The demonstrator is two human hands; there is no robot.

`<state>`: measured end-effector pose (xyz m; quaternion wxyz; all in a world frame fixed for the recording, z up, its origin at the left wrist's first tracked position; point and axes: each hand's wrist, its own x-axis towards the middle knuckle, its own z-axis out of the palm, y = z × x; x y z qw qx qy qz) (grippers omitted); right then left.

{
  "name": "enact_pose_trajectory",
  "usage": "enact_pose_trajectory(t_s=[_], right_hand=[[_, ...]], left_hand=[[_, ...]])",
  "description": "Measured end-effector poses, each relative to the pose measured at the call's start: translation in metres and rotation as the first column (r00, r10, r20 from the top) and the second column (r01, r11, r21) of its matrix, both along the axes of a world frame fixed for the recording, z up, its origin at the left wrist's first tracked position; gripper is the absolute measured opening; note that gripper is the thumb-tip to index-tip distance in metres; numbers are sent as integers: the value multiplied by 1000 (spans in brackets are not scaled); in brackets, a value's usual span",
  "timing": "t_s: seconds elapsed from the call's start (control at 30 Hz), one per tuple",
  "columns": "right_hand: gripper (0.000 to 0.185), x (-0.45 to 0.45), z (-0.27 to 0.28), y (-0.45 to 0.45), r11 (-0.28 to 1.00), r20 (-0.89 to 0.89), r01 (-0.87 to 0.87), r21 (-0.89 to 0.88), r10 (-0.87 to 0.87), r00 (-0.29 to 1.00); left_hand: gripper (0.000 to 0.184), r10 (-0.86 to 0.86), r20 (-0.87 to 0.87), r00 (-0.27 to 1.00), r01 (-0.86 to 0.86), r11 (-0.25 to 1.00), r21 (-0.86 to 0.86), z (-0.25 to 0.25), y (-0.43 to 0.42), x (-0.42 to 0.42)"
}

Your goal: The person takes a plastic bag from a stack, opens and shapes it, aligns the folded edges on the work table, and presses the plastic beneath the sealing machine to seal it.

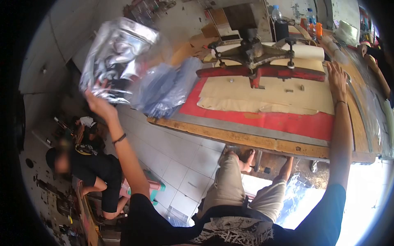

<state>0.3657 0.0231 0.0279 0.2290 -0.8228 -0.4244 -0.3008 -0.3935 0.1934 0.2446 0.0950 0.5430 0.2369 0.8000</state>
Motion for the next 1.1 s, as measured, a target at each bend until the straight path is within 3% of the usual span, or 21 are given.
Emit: enact_pose_trajectory(t_s=[0.1, 0.17, 0.23, 0.27, 0.33, 0.37, 0.43, 0.53, 0.6, 0.7, 0.73, 0.87, 0.97, 1.1], right_hand=[[35, 36, -23, 9, 998, 128, -66, 11, 64, 990], [33, 70, -37, 11, 989, 424, -140, -48, 147, 893], [30, 44, -23, 9, 978, 13, -145, -148, 148, 989], [30, 29, -15, 2, 970, -197, -148, -194, 109, 974], [31, 30, -22, -2, 972, -76, -205, -113, 198, 977], [32, 48, -34, 2, 966, -50, -247, -80, 243, 969], [35, 40, -29, -2, 976, -94, -181, -122, 170, 981], [33, 27, -16, -5, 976, -111, -160, -145, 145, 983], [33, 19, -13, -9, 967, -102, -214, -136, 201, 974], [33, 48, -23, -2, 931, 26, -224, -290, 241, 970], [32, 38, -21, -3, 976, -114, -182, -118, 168, 979], [29, 22, -9, -10, 977, -118, -174, -119, 160, 980], [29, 29, -16, -8, 964, -123, -233, -126, 218, 968], [28, 25, -10, -14, 963, -190, -241, -121, 216, 958]], left_hand=[[59, -5, 52, 999, 3, 999, 34, 8, -32, -13], [58, -13, 89, 996, 12, 1000, 12, -1, -43, -11], [58, -42, 133, 990, 47, 998, -35, -12, -48, -15], [58, -68, 156, 985, 79, 995, -68, -18, -48, -15], [57, -150, 199, 968, 176, 977, -120, -30, -37, -11], [56, -246, 176, 953, 282, 931, -230, -33, -34, -7], [54, -430, 160, 889, 454, 777, -435, -41, -32, 2], [52, -639, 53, 767, 532, 589, -608, -49, -30, 29], [51, -709, 19, 705, 527, 505, -683, -51, -28, 52], [51, -758, 10, 652, 523, 439, -730, -66, -20, 93], [52, -790, -5, 613, 536, 420, -732, -75, -11, 107], [54, -807, -7, 590, 489, 365, -792, -118, 12, 155], [51, -845, 40, 534, 448, 243, -860, -167, 24, 182], [49, -840, -88, 535, 317, 296, -901, -201, 19, 194]])
